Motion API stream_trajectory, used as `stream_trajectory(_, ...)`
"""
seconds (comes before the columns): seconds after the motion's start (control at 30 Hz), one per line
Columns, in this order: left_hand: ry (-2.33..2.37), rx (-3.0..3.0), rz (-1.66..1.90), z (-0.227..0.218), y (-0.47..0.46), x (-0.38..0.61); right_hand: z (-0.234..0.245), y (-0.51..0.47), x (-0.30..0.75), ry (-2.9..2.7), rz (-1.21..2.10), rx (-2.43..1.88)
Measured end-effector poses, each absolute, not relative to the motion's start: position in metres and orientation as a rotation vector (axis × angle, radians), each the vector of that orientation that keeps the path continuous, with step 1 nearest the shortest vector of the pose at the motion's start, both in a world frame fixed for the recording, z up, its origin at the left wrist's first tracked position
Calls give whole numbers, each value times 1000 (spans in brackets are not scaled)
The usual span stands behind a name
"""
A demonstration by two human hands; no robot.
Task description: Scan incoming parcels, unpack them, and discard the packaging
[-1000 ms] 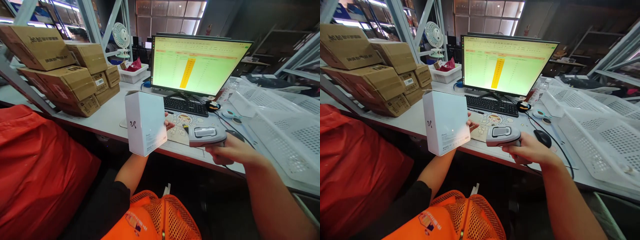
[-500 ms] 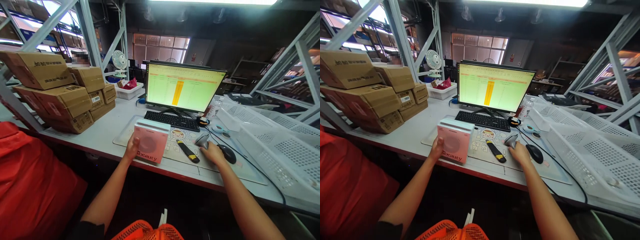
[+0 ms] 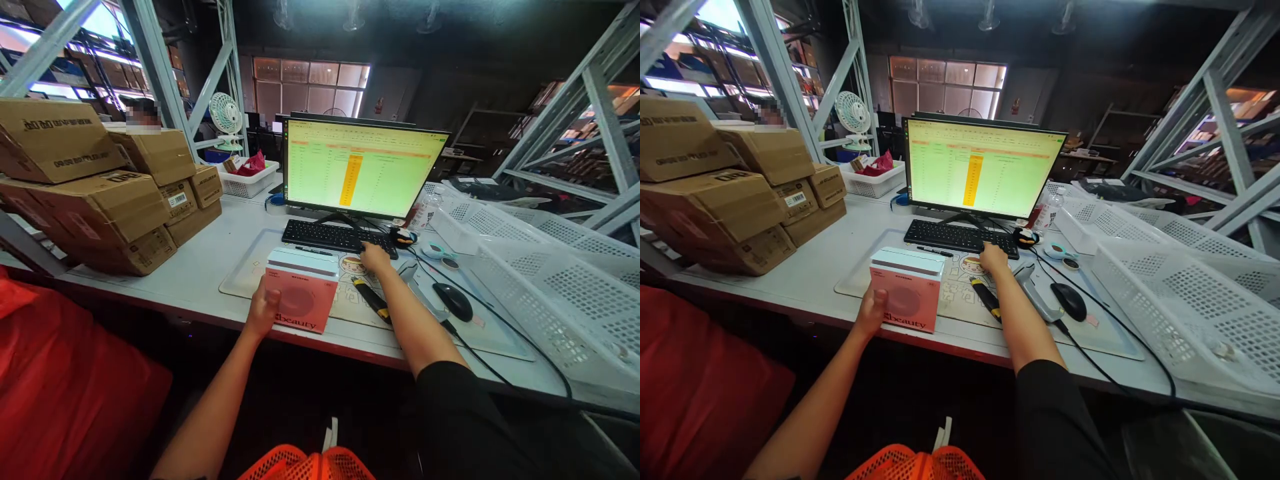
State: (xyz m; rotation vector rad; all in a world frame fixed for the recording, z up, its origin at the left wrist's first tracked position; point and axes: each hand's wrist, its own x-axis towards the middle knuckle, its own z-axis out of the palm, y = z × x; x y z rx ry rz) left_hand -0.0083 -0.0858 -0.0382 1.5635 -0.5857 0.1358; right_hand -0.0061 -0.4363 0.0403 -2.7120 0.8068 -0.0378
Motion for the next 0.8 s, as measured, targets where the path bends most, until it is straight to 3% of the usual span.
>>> stream_trajectory(0.23,-573,1560,136,-35,-88,-11,76,-425,-7,601,-83,-2598)
stream_trajectory(0.4,-575,1597,167,-41,-86,-9,126,-366,-60,-254,72,-2316)
stream_trajectory(0.47,-540,1654,205,-46,-82,-9,135,-335,-93,-431,63,-2432)
stream_trajectory(0.6,-495,1521,148,-47,-76,-3,130,-332,-132,-156,-194,-2627)
stream_trajectory(0.73,-472,1358,-11,-34,-78,5,114,-423,-247,389,-593,-2088)
stream_trajectory(0.8,-499,1432,-51,-35,-76,7,110,-451,-349,703,-987,-1738)
